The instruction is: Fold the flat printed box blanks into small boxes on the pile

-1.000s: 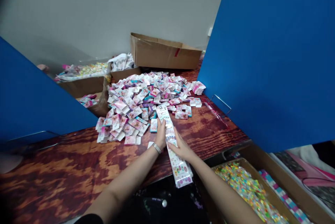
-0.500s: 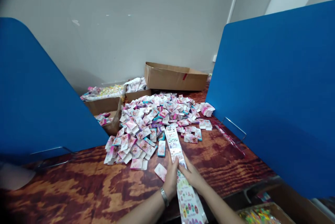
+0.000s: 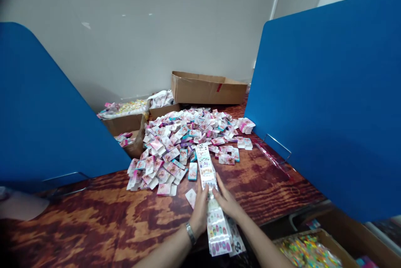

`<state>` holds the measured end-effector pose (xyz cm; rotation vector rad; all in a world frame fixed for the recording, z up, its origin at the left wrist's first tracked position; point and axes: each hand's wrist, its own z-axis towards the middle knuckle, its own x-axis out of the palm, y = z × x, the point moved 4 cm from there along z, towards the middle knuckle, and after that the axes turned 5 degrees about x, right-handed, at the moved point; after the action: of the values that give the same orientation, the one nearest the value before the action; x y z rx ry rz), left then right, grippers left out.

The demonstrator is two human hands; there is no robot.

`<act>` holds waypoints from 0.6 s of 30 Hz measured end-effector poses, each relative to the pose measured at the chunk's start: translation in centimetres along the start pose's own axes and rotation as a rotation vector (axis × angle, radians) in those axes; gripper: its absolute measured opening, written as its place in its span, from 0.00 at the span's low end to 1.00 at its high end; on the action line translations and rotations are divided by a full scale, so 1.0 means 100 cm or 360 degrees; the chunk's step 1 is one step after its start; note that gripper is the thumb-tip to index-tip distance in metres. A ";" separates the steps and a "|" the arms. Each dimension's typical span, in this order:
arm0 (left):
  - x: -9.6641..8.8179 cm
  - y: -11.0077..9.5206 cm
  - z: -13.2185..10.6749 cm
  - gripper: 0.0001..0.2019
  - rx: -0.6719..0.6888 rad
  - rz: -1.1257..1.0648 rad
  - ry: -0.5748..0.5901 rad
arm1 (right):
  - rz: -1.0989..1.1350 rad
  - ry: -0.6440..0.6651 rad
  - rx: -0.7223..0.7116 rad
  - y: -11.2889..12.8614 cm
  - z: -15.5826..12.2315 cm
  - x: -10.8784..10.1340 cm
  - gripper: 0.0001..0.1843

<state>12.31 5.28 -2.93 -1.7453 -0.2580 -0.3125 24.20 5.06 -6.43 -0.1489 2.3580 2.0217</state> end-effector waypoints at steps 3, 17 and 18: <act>0.005 0.000 -0.005 0.39 0.0070 0.0030 0.0023 | 0.0120 0.0002 0.0018 -0.005 -0.003 0.006 0.39; -0.077 -0.016 -0.062 0.23 0.0879 0.1604 0.0568 | 0.0395 -0.0234 0.0065 -0.014 -0.053 -0.012 0.40; -0.079 -0.011 -0.060 0.23 0.0886 0.1725 0.0617 | 0.0431 -0.0246 0.0062 -0.012 -0.055 -0.010 0.40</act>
<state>4.13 -0.43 -3.54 -1.0348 0.8015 0.2116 25.55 -0.51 -6.72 0.3334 2.4279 2.0050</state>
